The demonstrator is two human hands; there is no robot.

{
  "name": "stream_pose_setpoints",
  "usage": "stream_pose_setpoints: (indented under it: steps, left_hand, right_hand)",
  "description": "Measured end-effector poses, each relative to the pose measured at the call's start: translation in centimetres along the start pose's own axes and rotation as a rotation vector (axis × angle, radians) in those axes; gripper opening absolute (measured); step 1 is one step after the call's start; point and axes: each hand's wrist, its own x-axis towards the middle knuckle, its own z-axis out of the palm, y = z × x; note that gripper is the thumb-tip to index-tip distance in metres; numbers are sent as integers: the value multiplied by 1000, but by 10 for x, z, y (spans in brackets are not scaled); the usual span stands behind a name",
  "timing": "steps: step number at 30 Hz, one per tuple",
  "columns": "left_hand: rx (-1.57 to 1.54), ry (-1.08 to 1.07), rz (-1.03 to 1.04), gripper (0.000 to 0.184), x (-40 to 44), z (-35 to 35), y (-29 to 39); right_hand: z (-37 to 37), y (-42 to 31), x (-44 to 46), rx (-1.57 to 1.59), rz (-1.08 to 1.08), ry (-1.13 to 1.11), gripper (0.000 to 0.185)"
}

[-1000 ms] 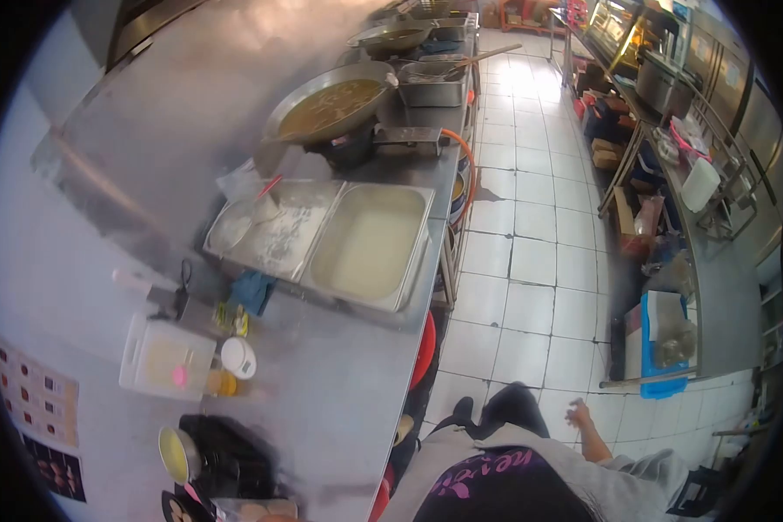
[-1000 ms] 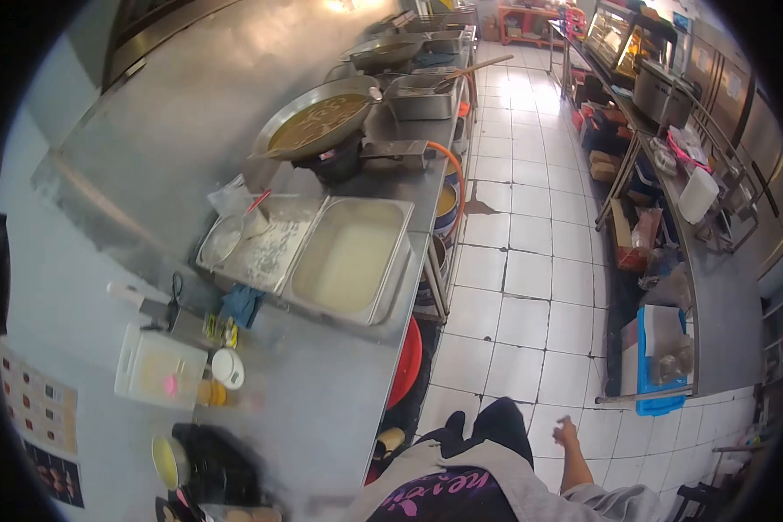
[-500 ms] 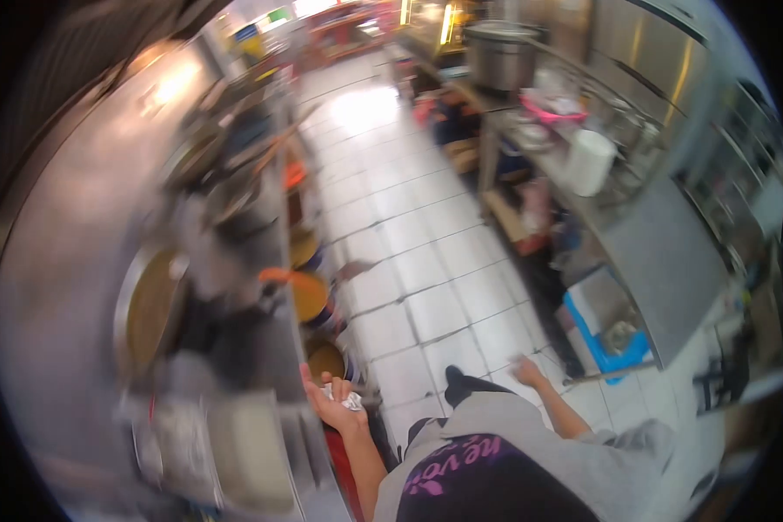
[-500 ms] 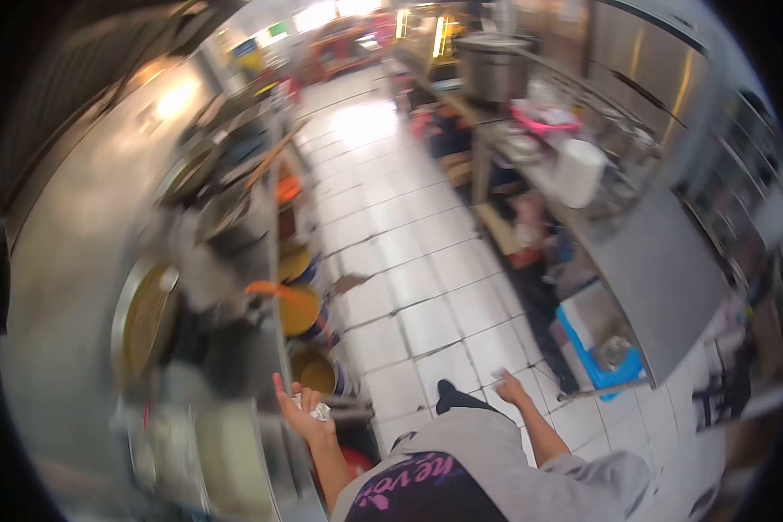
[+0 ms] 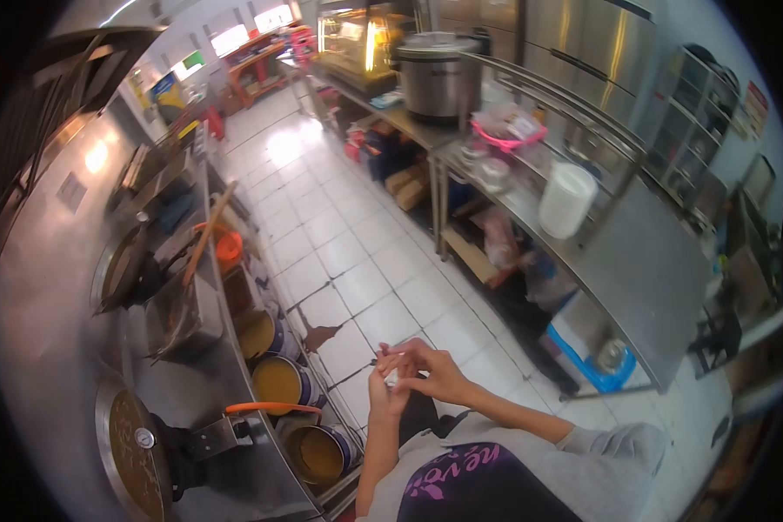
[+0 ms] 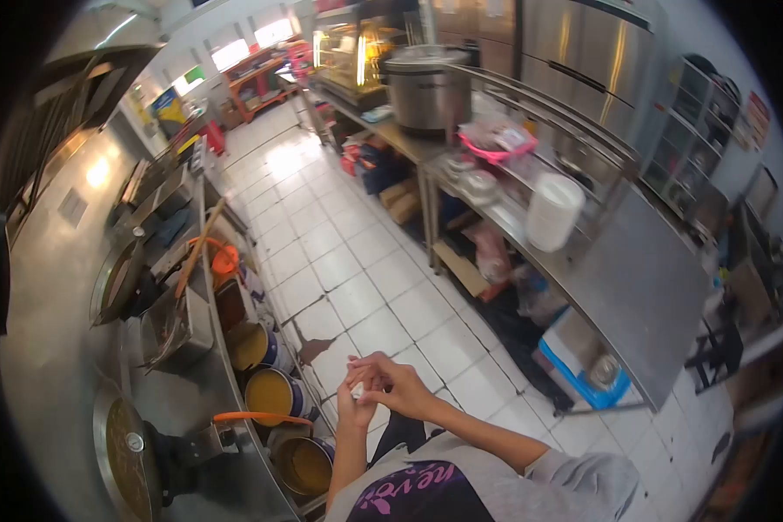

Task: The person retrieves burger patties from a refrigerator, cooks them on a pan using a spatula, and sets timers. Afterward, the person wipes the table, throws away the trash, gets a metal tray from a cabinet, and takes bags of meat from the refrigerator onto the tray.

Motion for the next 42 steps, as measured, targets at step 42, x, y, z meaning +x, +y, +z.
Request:
stream_pose_setpoints:
  steps: [42]
  left_hand:
    - [-1206, 1428, 2199, 42, -9, -76, -98]
  right_hand:
    - [162, 78, 159, 161, 74, -2736, 52]
